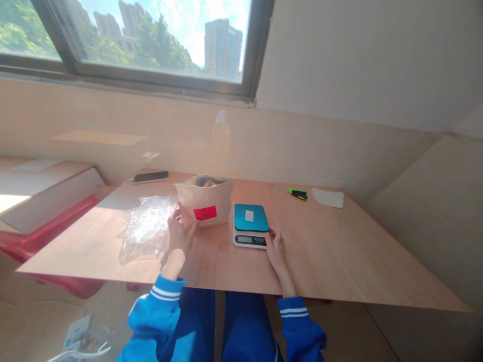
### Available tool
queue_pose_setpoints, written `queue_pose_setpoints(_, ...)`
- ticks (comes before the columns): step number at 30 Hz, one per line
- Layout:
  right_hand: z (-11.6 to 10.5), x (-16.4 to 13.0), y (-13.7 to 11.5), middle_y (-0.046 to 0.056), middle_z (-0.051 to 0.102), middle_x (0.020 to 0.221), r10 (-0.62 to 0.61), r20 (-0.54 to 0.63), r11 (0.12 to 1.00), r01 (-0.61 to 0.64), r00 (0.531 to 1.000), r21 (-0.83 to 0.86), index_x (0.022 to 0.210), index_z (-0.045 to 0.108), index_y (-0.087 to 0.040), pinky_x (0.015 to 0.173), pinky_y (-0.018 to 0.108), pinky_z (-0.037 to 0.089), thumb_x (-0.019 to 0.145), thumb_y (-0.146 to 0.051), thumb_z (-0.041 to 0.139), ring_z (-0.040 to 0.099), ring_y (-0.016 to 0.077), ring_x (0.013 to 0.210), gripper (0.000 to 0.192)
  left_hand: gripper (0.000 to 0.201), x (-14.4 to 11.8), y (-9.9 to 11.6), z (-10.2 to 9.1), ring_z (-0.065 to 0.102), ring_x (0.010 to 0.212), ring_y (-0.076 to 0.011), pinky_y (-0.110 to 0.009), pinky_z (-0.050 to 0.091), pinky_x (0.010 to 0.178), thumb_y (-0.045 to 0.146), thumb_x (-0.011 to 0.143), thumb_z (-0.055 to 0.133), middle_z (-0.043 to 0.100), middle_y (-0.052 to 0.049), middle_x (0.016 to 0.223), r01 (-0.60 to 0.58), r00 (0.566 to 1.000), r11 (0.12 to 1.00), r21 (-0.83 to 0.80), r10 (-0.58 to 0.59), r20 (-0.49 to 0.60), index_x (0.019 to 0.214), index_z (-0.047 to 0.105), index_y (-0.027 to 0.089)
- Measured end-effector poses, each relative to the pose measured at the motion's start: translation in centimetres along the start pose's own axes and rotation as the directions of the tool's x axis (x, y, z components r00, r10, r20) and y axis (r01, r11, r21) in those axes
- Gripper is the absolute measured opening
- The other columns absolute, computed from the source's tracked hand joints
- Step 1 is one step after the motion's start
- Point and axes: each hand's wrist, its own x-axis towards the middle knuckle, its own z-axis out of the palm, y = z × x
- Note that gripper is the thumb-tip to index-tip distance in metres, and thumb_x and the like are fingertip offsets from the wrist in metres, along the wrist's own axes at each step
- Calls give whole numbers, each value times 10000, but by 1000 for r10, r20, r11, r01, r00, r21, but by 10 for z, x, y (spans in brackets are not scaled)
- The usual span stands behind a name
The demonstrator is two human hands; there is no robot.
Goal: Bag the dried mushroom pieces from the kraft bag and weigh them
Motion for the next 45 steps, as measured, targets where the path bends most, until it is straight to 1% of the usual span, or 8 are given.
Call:
queue_pose_setpoints(8, -1, -1, 0, 171, 582, 1229, 10, 8, 999, -10, 1000, 30, 1164, 500, -173, 991, 484, 427, 832, -516, 451, 535, 291, 1167, 480, 371, -9, 33, -58, 564, 1104, -259, -459, 511, 946, 347, 818, 592, 500, -116, 1183, -50, 999, 993, 111, 50, 4, 1141, 486, 200)
queue_pose_setpoints(13, -2, -4, -3, 190, 567, 1247, -20, 36, 1000, 20, 999, 7, 1185, 488, -149, 1000, 499, 411, 755, -494, 550, 505, 322, 1191, 555, 321, -6, 27, -80, 578, 1059, -273, -461, 525, 908, 344, 815, 552, 558, -121, 1116, -41, 997, 972, 231, 56, -59, 1084, 533, 170)
queue_pose_setpoints(22, -5, -6, -7, 172, 577, 1239, -36, 61, 998, 39, 997, -43, 1196, 484, -172, 982, 511, 423, 772, -498, 570, 522, 321, 1166, 541, 360, 13, 4, -88, 510, 1228, -309, -492, 379, 1076, 268, 853, 459, 591, -182, 1228, -204, 977, 888, 412, 209, 35, 1154, 580, 113)
queue_pose_setpoints(29, 1, -4, -1, 189, 526, 1279, -16, -12, 998, 17, 1000, 63, 1194, 438, -179, 1027, 519, 400, 785, -510, 533, 504, 306, 1217, 535, 308, 16, -24, -81, 448, 1322, -333, -551, 303, 1096, 270, 869, 435, 653, -131, 1234, -192, 960, 850, 491, 59, 274, 1081, 642, 187)
queue_pose_setpoints(36, 0, -2, -4, 154, 555, 1217, 50, -79, 983, -35, 996, 181, 1114, 474, -203, 1004, 499, 436, 783, -507, 524, 543, 286, 1152, 452, 269, 15, -9, -84, 437, 1336, -326, -555, 265, 1111, 285, 858, 467, 638, -108, 1266, -209, 974, 861, 464, 139, 180, 1055, 637, 217)
queue_pose_setpoints(39, -17, 7, -39, 142, 585, 1182, 26, -93, 984, -9, 995, 178, 1067, 523, -205, 1013, 516, 422, 799, -493, 517, 544, 291, 1142, 394, 261, 7, 11, -91, 496, 1287, -298, -501, 344, 1089, 300, 865, 442, 656, -98, 1211, -204, 978, 903, 378, 168, 127, 1032, 631, 232)
queue_pose_setpoints(42, -42, 23, -115, 107, 639, 1089, -191, -25, 960, 192, 981, 205, 1001, 584, -206, 1004, 489, 435, 870, -433, 498, 580, 261, 1081, 276, 238, -19, 27, -96, 586, 1163, -271, -458, 452, 1000, 290, 870, 426, 663, -78, 1170, -100, 993, 955, 281, 78, 91, 982, 631, 247)
queue_pose_setpoints(45, -56, 42, -211, 55, 657, 1072, -493, 171, 851, 433, 853, 297, 1019, 604, -227, 979, 410, 469, 931, -343, 477, 600, 206, 1065, 194, 211, -60, 38, -96, 647, 993, -259, -441, 508, 909, 290, 853, 438, 693, -58, 1000, 20, 989, 986, 166, -43, 139, 901, 641, 258)
